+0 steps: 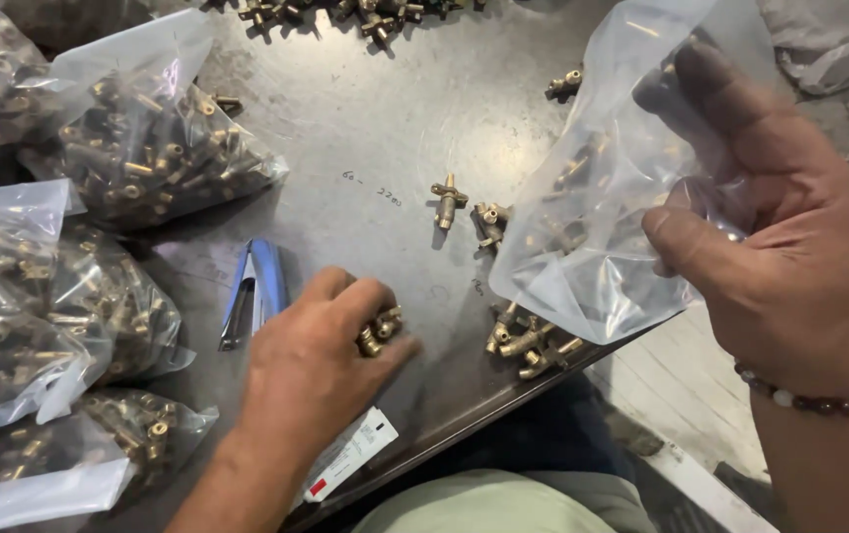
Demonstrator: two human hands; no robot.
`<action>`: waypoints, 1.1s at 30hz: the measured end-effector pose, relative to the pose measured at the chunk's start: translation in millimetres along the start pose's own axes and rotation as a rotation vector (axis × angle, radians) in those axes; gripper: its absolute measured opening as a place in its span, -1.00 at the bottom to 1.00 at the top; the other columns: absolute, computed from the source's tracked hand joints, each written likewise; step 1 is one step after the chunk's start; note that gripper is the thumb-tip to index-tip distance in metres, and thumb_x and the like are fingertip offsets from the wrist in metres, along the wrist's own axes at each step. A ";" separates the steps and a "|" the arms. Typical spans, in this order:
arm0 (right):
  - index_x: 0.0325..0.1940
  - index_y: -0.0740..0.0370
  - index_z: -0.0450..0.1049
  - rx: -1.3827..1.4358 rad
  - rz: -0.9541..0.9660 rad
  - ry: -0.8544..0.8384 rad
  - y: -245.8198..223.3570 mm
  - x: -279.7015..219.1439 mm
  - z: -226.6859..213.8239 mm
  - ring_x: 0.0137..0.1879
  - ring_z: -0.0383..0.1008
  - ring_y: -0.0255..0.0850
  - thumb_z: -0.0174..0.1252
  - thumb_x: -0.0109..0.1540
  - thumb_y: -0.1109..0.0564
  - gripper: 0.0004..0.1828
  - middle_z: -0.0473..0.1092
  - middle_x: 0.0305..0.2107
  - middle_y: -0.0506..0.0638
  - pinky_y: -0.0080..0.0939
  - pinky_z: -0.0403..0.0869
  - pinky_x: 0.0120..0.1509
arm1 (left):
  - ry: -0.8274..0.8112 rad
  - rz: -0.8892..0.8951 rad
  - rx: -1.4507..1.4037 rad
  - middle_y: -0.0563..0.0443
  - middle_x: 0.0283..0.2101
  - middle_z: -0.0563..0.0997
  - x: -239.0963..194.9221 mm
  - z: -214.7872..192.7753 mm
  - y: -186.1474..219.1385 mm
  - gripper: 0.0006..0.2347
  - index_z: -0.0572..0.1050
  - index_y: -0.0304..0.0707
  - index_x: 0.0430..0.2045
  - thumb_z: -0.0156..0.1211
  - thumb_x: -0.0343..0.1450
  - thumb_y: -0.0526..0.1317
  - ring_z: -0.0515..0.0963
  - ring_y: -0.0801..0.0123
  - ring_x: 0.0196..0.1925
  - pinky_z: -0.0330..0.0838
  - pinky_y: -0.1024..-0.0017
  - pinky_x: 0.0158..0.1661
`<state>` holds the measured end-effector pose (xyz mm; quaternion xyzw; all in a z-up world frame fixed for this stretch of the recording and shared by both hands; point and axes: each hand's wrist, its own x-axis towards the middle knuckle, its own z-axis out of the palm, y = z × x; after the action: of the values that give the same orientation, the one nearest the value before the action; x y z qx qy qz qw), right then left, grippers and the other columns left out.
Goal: The person picks up brass plumbing-style fittings from a metal table and places them into plastic bags, sealing the bags by hand or with a stapler.
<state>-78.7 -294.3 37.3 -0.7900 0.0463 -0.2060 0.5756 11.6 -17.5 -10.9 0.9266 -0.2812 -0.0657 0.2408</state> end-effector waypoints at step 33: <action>0.53 0.39 0.21 0.754 -0.047 0.325 107.9 8.7 -42.6 0.18 0.49 -0.12 -0.05 0.28 0.46 -0.33 0.38 0.13 0.15 -0.20 0.55 0.29 | 0.124 0.427 0.064 -0.25 0.11 0.53 78.2 31.6 41.6 -0.45 0.55 -0.05 0.01 0.46 0.19 0.14 0.46 -0.04 0.19 0.37 -0.01 0.10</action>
<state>-69.2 -370.9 -49.8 -0.4816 0.0398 -0.3435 0.8053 48.3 -103.9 -17.4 0.8554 -0.4576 0.0528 0.2367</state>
